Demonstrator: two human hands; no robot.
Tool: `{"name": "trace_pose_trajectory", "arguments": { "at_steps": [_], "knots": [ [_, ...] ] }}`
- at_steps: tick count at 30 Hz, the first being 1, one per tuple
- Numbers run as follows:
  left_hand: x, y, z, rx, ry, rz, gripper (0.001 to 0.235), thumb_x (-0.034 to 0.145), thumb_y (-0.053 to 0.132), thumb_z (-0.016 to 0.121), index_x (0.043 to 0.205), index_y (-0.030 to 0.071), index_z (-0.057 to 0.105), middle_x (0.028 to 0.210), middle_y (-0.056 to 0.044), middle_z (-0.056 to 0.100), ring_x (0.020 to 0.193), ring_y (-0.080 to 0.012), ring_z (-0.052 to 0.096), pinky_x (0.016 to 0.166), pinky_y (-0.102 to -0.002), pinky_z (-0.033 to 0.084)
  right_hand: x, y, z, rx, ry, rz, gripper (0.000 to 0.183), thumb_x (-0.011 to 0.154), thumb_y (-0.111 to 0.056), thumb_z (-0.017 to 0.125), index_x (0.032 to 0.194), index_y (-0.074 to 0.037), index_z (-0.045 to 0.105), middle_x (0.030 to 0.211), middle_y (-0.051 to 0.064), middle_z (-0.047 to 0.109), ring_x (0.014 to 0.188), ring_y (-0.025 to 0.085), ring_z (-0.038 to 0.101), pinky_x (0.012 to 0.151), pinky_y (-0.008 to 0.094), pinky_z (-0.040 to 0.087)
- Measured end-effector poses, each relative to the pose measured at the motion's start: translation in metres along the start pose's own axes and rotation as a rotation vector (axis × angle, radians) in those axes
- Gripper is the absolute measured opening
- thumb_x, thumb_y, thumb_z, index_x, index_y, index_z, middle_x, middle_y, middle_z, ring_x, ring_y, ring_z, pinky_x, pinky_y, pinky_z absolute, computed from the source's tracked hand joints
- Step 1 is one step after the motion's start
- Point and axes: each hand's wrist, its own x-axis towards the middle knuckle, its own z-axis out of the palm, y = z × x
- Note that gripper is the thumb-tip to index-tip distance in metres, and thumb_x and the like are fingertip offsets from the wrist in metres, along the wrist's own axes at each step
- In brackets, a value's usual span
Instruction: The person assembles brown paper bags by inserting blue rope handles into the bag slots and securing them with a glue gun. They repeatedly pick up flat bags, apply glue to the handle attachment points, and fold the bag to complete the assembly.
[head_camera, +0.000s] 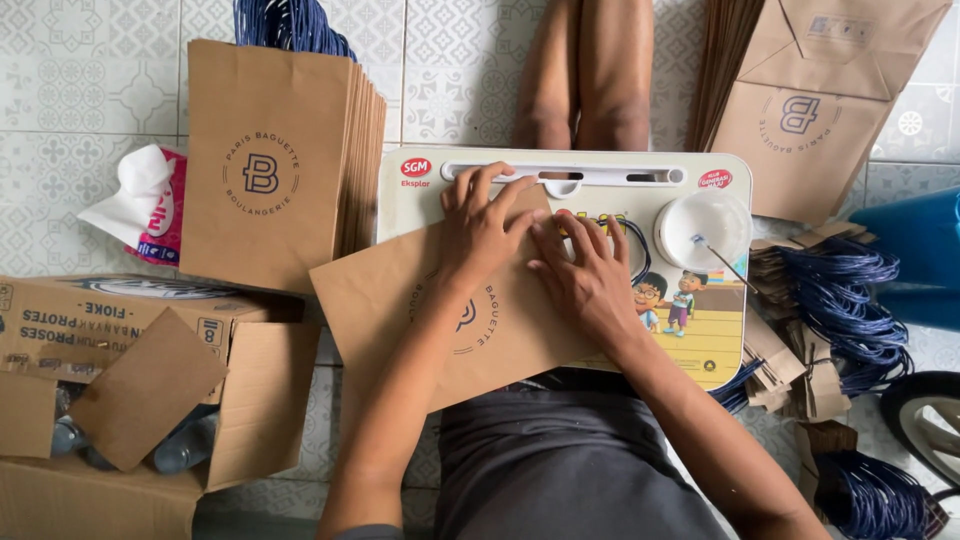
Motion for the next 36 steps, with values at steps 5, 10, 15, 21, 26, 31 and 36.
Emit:
{"name": "trace_pose_trajectory", "arguments": {
  "at_steps": [5,10,15,21,26,31,36],
  "knots": [
    [0.002,0.003,-0.004,-0.011,0.005,0.010,0.037,0.089,0.048,0.073,0.123,0.035,0.067,0.127,0.006,0.052,0.127,-0.0246,0.046,0.096,-0.051,0.044,-0.017,-0.002,-0.017,0.005,0.000,0.002,0.043,0.100,-0.048,0.064,0.134,-0.022,0.072,0.142,0.017,0.059,0.137,0.036,0.053,0.118,0.066,0.026],
    [0.001,0.004,-0.005,-0.001,-0.037,-0.004,0.032,0.090,0.043,0.074,0.121,0.036,0.068,0.130,0.006,0.052,0.129,-0.0249,0.044,0.098,-0.053,0.043,-0.079,-0.008,-0.045,0.004,0.179,-0.054,0.031,0.096,-0.036,0.067,0.122,-0.023,0.076,0.138,0.011,0.065,0.129,0.032,0.059,0.117,0.057,0.037],
    [-0.001,0.003,-0.003,-0.014,-0.057,-0.011,0.031,0.090,0.043,0.074,0.120,0.037,0.068,0.130,0.006,0.052,0.129,-0.0253,0.045,0.098,-0.055,0.043,-0.096,-0.009,-0.034,0.062,0.162,-0.027,0.027,0.096,-0.034,0.068,0.121,-0.024,0.074,0.137,0.013,0.065,0.128,0.036,0.061,0.116,0.057,0.037],
    [-0.009,-0.005,-0.021,-0.153,0.049,-0.007,0.031,0.091,0.045,0.074,0.120,0.034,0.070,0.134,0.004,0.054,0.130,-0.0232,0.049,0.105,-0.050,0.042,-0.090,-0.003,-0.035,0.070,0.156,-0.011,0.024,0.090,-0.036,0.076,0.112,-0.026,0.078,0.129,0.010,0.069,0.124,0.031,0.064,0.117,0.059,0.034],
    [-0.051,-0.031,-0.114,-0.309,0.208,-0.123,0.025,0.097,0.031,0.073,0.121,0.022,0.071,0.131,-0.007,0.058,0.129,-0.0292,0.054,0.111,-0.047,0.038,-0.071,0.017,-0.040,0.311,0.079,0.187,0.016,0.093,-0.026,0.077,0.109,-0.025,0.079,0.113,-0.003,0.076,0.106,0.021,0.071,0.109,0.043,0.044],
    [-0.116,-0.061,-0.193,-0.172,0.138,-0.677,0.040,0.107,0.027,0.065,0.139,0.003,0.057,0.128,-0.021,0.051,0.116,-0.0405,0.056,0.090,-0.052,0.056,-0.006,0.005,-0.079,0.609,-0.219,0.478,0.031,0.098,-0.013,0.071,0.129,-0.011,0.072,0.105,0.015,0.077,0.092,0.035,0.075,0.085,0.048,0.058],
    [-0.147,-0.077,-0.191,-0.734,-0.071,-0.979,0.083,0.093,0.020,0.067,0.163,0.010,0.022,0.116,-0.033,0.055,0.103,-0.0424,0.063,0.087,-0.051,0.056,0.001,0.000,-0.049,0.577,-0.237,0.467,0.037,0.094,-0.009,0.073,0.130,-0.008,0.070,0.107,0.015,0.075,0.098,0.032,0.074,0.084,0.041,0.058]
  ]
}}
